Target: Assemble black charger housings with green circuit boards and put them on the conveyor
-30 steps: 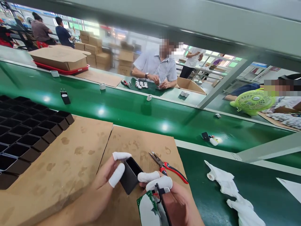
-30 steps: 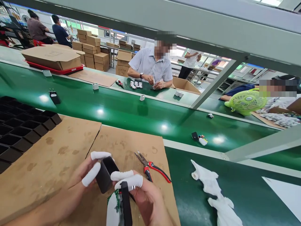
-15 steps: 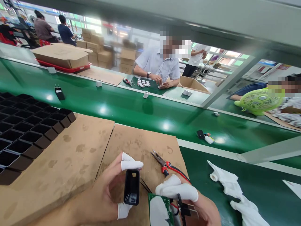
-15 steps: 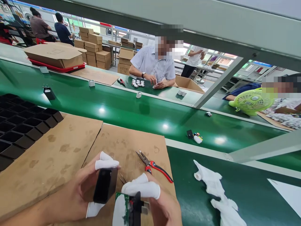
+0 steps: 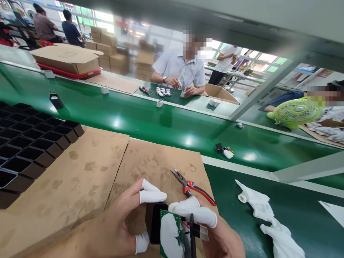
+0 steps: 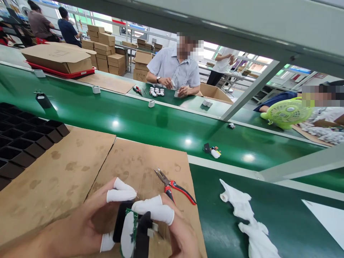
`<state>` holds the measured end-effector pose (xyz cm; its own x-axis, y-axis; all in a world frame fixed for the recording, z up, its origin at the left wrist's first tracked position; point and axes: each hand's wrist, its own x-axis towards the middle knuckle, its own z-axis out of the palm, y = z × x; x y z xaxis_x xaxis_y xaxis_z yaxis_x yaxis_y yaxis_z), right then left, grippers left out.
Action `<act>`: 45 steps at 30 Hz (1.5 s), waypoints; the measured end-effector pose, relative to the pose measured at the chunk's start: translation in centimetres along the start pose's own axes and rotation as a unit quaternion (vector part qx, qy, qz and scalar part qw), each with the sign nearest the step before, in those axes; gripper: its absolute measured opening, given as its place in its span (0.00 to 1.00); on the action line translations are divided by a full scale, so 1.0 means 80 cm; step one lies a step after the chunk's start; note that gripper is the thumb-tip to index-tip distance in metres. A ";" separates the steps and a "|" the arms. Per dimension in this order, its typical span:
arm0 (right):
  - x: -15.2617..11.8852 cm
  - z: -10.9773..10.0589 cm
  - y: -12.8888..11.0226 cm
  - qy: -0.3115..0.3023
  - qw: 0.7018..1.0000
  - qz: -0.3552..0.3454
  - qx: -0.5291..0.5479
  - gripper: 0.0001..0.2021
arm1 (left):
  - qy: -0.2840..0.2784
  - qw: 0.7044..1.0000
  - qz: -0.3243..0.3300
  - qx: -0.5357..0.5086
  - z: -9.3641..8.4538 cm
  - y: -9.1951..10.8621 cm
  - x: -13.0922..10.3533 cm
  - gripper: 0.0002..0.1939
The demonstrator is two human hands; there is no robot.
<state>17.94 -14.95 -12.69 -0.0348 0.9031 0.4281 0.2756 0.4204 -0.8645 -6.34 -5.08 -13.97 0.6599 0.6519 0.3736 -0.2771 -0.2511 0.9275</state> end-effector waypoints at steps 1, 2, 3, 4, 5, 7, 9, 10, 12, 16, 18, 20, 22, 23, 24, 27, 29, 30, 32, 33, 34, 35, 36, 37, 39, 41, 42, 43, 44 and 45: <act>-0.006 -0.002 0.006 0.008 1.000 -0.001 -0.013 0.48 | -0.002 1.000 -0.003 -0.001 -0.001 0.001 0.000 0.43; -0.011 -0.004 0.011 0.014 1.000 0.000 -0.025 0.48 | -0.004 1.000 -0.004 -0.001 -0.001 0.002 0.000 0.44; -0.015 -0.005 0.016 0.019 0.999 0.003 -0.033 0.48 | -0.007 1.000 -0.007 0.001 -0.002 0.003 0.000 0.44; -0.017 -0.005 0.018 0.022 0.999 0.005 -0.038 0.48 | -0.012 1.000 -0.011 0.003 -0.002 0.004 0.000 0.45; -0.018 -0.004 0.020 0.025 0.999 0.003 -0.041 0.49 | -0.014 1.000 -0.012 0.004 -0.002 0.004 0.000 0.45; -0.014 -0.002 0.017 0.027 0.998 -0.004 -0.050 0.48 | -0.018 1.000 -0.009 0.006 -0.002 0.005 0.001 0.44; -0.004 0.000 0.009 0.014 0.998 -0.014 -0.052 0.47 | -0.016 1.000 -0.006 0.006 -0.002 0.005 0.001 0.42; 0.002 0.001 0.005 0.004 0.999 -0.019 -0.050 0.46 | -0.015 1.000 -0.006 0.004 -0.002 0.005 0.001 0.41; 0.013 0.002 -0.004 -0.012 0.998 -0.030 -0.045 0.45 | -0.014 1.000 -0.010 0.001 -0.002 0.004 0.002 0.40; 0.027 -0.001 -0.013 -0.042 0.996 -0.046 -0.056 0.47 | -0.016 1.000 -0.007 0.020 -0.003 0.003 0.001 0.43; 0.029 -0.002 -0.014 -0.050 0.996 -0.042 -0.067 0.47 | -0.014 0.999 -0.006 0.034 -0.004 0.004 0.000 0.43; 0.029 -0.003 -0.014 -0.049 0.995 -0.045 -0.071 0.47 | -0.014 0.999 -0.005 0.037 -0.004 0.005 0.000 0.42; 0.028 -0.002 -0.013 -0.046 0.995 -0.047 -0.073 0.46 | -0.011 0.999 -0.004 0.032 -0.004 0.005 -0.001 0.41; 0.028 -0.001 -0.013 -0.043 0.995 -0.046 -0.074 0.45 | -0.012 0.999 -0.005 0.031 -0.004 0.005 -0.001 0.42; 0.028 -0.001 -0.014 -0.037 0.995 -0.043 -0.076 0.45 | -0.013 0.999 -0.007 0.029 -0.003 0.005 -0.001 0.43; 0.029 -0.001 -0.015 -0.025 0.995 -0.042 -0.086 0.44 | -0.018 0.999 -0.008 0.030 -0.004 0.005 0.000 0.46; 0.029 -0.001 -0.017 -0.031 0.994 -0.051 -0.091 0.45 | -0.016 0.999 -0.001 0.030 -0.004 0.004 0.000 0.46; 0.030 -0.002 -0.017 -0.037 0.993 -0.051 -0.096 0.46 | -0.013 0.999 0.002 0.031 -0.005 0.004 0.001 0.47; 0.030 -0.002 -0.019 -0.046 0.991 -0.049 -0.112 0.48 | -0.009 0.999 0.005 0.035 -0.005 0.004 0.001 0.49; 0.031 -0.002 -0.019 -0.047 0.990 -0.047 -0.121 0.49 | -0.010 0.999 0.005 0.037 -0.006 0.004 0.001 0.50; 0.031 -0.002 -0.020 -0.050 0.990 -0.051 -0.125 0.49 | -0.011 0.999 0.003 0.039 -0.006 0.004 0.001 0.51; 0.032 -0.001 -0.020 -0.051 0.989 -0.058 -0.123 0.50 | -0.014 0.999 0.003 0.041 -0.006 0.004 0.002 0.51; 0.033 0.000 -0.020 -0.053 0.989 -0.066 -0.117 0.50 | -0.017 0.999 0.003 0.042 -0.007 0.004 0.002 0.52; 0.034 0.001 -0.020 -0.052 0.990 -0.072 -0.111 0.51 | -0.018 0.999 0.004 0.042 -0.007 0.004 0.003 0.52; 0.036 0.002 -0.018 -0.056 0.990 -0.075 -0.104 0.51 | -0.017 0.999 0.011 0.041 -0.008 0.004 0.004 0.52; 0.037 0.001 -0.017 -0.052 0.990 -0.079 -0.106 0.50 | -0.017 0.999 0.017 0.045 -0.008 0.004 0.005 0.51; 0.037 0.001 -0.016 -0.051 0.989 -0.084 -0.108 0.49 | -0.016 0.999 0.018 0.047 -0.008 0.004 0.005 0.52; 0.037 0.000 -0.015 -0.052 0.989 -0.091 -0.108 0.49 | -0.016 0.998 0.017 0.050 -0.008 0.005 0.005 0.52; 0.037 0.000 -0.015 -0.054 0.988 -0.095 -0.107 0.50 | -0.016 0.998 0.016 0.053 -0.008 0.005 0.005 0.53; 0.037 0.000 -0.015 -0.056 0.988 -0.096 -0.105 0.50 | -0.016 0.998 0.018 0.055 -0.008 0.006 0.005 0.53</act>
<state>17.53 -12.77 -10.40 -0.2091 0.8178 0.5361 0.4457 0.5677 -0.6921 -6.67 -4.51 -13.42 0.6733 0.6186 0.4049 -0.2229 -0.3524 0.9089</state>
